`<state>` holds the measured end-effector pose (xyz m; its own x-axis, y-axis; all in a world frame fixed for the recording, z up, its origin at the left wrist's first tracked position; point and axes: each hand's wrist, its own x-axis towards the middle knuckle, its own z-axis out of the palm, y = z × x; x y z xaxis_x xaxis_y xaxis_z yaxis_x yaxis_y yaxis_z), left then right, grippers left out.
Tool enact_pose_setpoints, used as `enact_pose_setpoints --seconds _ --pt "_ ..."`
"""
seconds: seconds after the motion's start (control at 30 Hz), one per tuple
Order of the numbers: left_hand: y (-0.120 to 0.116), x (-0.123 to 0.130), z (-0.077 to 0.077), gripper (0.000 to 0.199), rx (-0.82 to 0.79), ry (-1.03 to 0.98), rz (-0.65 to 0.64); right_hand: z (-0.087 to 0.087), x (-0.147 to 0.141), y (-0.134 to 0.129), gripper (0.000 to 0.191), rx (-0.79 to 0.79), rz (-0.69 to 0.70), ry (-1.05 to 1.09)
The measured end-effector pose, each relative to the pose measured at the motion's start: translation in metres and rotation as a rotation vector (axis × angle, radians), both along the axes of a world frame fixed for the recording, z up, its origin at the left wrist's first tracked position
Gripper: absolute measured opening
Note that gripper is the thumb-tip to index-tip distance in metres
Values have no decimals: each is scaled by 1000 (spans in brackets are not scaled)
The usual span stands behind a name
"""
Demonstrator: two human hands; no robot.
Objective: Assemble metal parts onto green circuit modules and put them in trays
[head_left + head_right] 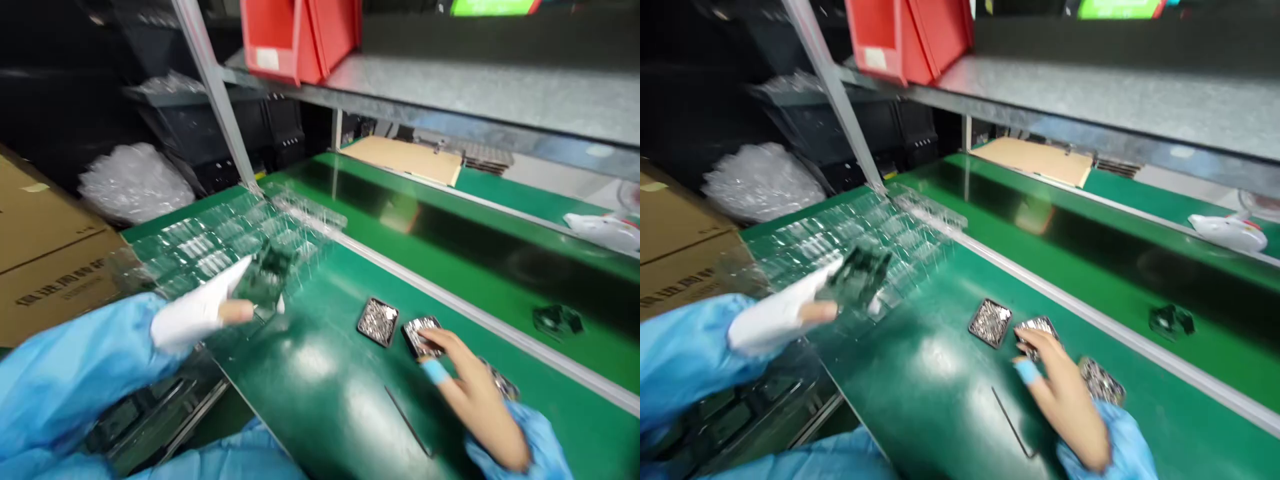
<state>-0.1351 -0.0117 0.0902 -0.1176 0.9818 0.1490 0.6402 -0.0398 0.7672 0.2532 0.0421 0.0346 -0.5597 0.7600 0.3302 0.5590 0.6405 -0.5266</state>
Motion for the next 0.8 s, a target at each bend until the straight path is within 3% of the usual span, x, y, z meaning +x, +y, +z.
enact_pose_setpoints --seconds 0.1,0.13,0.2,0.27,0.33,0.43,0.47,0.6,0.7,0.8 --pt "-32 52 -47 91 -259 -236 -369 -3 -53 -28 69 -89 265 79" --pt "-42 67 -62 89 -310 -299 -434 -5 -65 -36 77 -115 339 92" --pt "-56 87 -88 86 -318 -376 -498 -10 -77 -52 81 -158 387 116" --pt "-56 94 -101 81 -333 -338 -587 -17 -75 -63 76 -182 357 102" --pt "-42 89 -101 65 -354 -185 -630 -26 -67 -70 72 -180 310 17" --pt "-4 86 -85 29 -224 125 -438 -38 -59 -72 67 -152 287 -188" --pt "11 89 -79 27 -148 213 -381 -41 -59 -71 69 -138 289 -230" --pt "69 130 -75 30 -11 572 -455 -38 -54 -70 82 -117 279 -173" --pt "97 160 -84 24 -43 747 -506 -30 -41 -69 64 -125 198 -97" --pt "109 173 -91 17 -70 778 -529 -29 -25 -68 52 -136 98 -76"
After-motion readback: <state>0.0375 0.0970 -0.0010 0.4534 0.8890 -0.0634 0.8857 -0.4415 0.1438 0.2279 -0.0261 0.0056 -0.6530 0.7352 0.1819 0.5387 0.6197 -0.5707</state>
